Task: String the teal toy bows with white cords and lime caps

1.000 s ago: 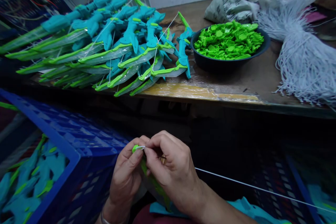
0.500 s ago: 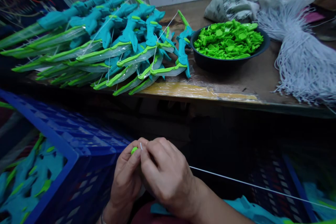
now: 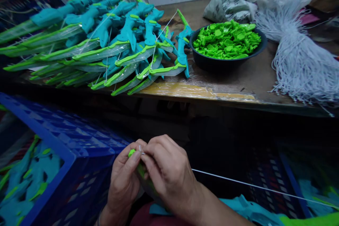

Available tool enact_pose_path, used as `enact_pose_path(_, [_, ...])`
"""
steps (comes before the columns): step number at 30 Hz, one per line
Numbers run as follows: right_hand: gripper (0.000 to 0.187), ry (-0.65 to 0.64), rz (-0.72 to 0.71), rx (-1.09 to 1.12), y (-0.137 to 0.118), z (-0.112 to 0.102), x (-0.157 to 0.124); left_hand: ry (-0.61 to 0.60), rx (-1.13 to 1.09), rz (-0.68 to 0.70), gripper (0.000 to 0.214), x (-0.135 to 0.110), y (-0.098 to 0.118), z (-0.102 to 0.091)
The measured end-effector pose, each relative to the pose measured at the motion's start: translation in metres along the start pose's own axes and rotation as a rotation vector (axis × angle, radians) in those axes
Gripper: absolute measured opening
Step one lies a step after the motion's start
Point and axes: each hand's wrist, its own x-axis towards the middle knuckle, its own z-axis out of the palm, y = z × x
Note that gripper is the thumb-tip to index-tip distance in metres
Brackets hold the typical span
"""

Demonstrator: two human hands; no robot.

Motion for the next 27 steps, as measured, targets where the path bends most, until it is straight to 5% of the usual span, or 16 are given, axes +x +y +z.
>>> enact_pose_path(2, [0.012, -0.027, 0.126, 0.075, -0.002, -0.002, 0.002, -0.002, 0.013, -0.014, 0.021, -0.001, 0.001, 0.002])
enact_pose_path(5, [0.019, -0.087, 0.131, 0.026, -0.003, -0.004, 0.002, 0.011, 0.037, -0.016, 0.021, -0.002, -0.001, 0.002])
enact_pose_path(9, [0.023, -0.111, -0.021, -0.213, 0.000, -0.004, 0.002, 0.047, 0.036, -0.049, 0.021, -0.002, -0.002, 0.003])
enact_pose_path(13, [0.028, -0.181, -0.320, -0.431, 0.006, -0.008, 0.011, 0.107, -0.048, -0.084, 0.020, -0.001, 0.001, 0.005])
enact_pose_path(17, [0.027, -0.312, -0.446, -0.404, 0.010, -0.014, 0.020, 0.138, -0.054, -0.082, 0.023, 0.001, 0.003, 0.005])
enact_pose_path(20, [0.029, -0.329, -0.383, -0.360, 0.009, -0.016, 0.022, 0.134, -0.045, -0.110, 0.022, 0.000, 0.002, 0.003])
enact_pose_path(27, [0.023, -0.418, 0.075, -0.101, -0.002, -0.026, 0.028, 0.105, 0.036, -0.104, 0.014, -0.001, -0.004, -0.001])
